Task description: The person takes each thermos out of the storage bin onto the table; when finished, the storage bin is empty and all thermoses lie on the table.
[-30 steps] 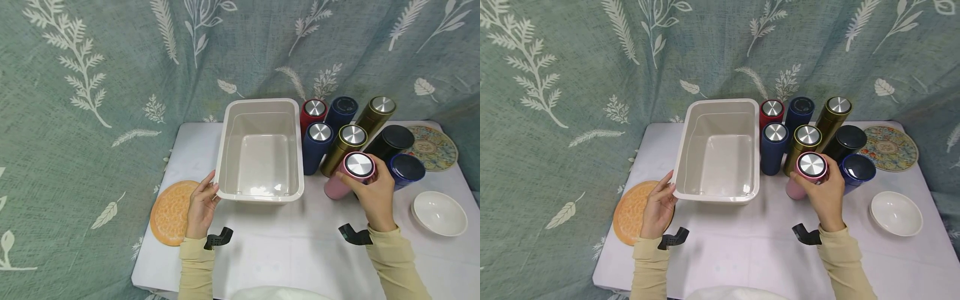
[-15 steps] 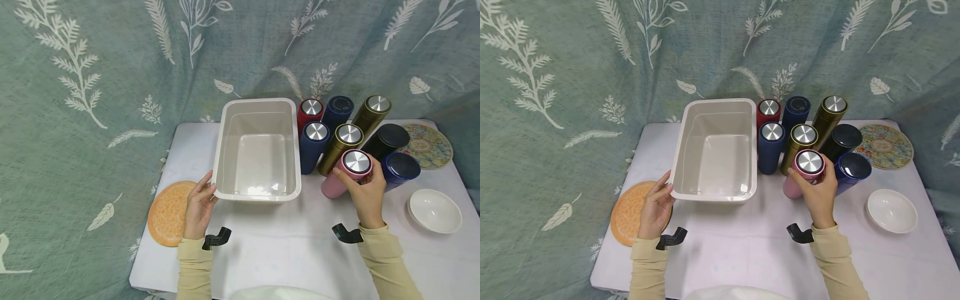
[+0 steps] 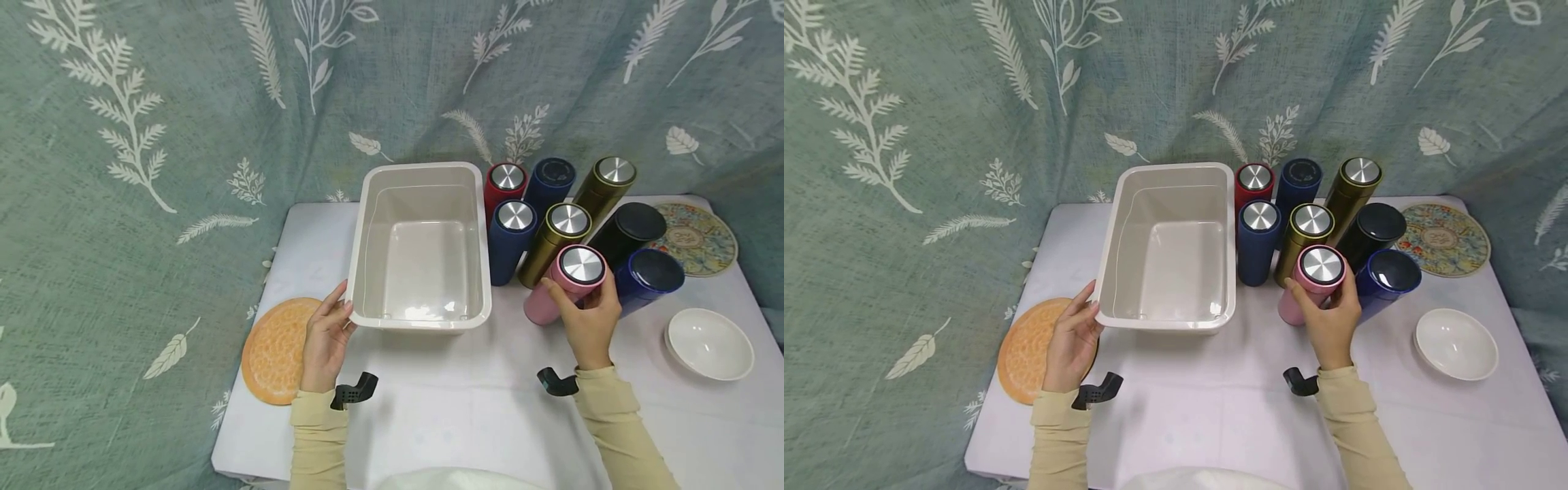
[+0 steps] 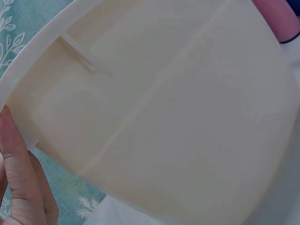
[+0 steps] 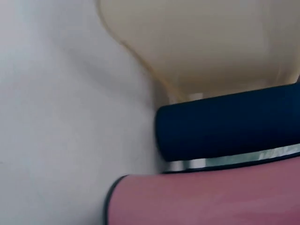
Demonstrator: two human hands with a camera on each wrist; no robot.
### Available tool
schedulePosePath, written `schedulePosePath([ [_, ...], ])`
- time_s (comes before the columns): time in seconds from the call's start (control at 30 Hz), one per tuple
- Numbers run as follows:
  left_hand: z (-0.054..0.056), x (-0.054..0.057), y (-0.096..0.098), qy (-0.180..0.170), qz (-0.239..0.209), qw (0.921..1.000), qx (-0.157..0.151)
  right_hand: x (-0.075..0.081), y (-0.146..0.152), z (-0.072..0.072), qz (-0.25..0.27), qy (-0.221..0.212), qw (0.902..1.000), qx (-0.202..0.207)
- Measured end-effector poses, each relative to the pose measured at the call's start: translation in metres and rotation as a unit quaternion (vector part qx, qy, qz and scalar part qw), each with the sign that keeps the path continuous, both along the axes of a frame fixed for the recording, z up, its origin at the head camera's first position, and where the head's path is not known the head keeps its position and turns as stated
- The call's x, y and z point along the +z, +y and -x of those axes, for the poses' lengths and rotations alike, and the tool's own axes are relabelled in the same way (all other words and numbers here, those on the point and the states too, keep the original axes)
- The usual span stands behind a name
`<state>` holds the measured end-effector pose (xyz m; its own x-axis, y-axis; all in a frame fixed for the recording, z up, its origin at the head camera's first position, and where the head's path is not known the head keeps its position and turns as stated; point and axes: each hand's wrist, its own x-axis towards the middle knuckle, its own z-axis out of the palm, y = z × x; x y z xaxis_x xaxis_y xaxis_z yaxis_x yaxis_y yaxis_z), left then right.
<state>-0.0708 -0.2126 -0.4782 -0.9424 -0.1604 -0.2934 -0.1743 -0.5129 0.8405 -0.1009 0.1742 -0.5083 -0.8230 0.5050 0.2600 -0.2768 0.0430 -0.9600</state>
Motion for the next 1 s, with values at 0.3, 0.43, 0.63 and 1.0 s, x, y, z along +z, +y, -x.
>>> schedulePosePath([
  [0.3,-0.0008,0.0002,-0.0003,-0.002,-0.002,1.0000,0.000,-0.0037,-0.0011,0.0002,-0.004,0.016,0.9999,-0.003],
  [0.43,-0.0006,0.0005,-0.0006,0.001,-0.001,1.0000,-0.001,-0.0035,-0.0011,0.0003,0.001,0.022,0.9998,0.003],
  [0.63,-0.0004,0.0007,0.0001,-0.004,-0.002,1.0000,0.000,-0.0053,-0.0019,-0.0022,0.019,0.027,0.9995,0.004],
  [1.0,-0.0005,0.0011,-0.0020,-0.002,0.011,0.9999,-0.004,-0.0065,-0.0043,-0.0007,0.022,0.038,0.9990,0.012],
])
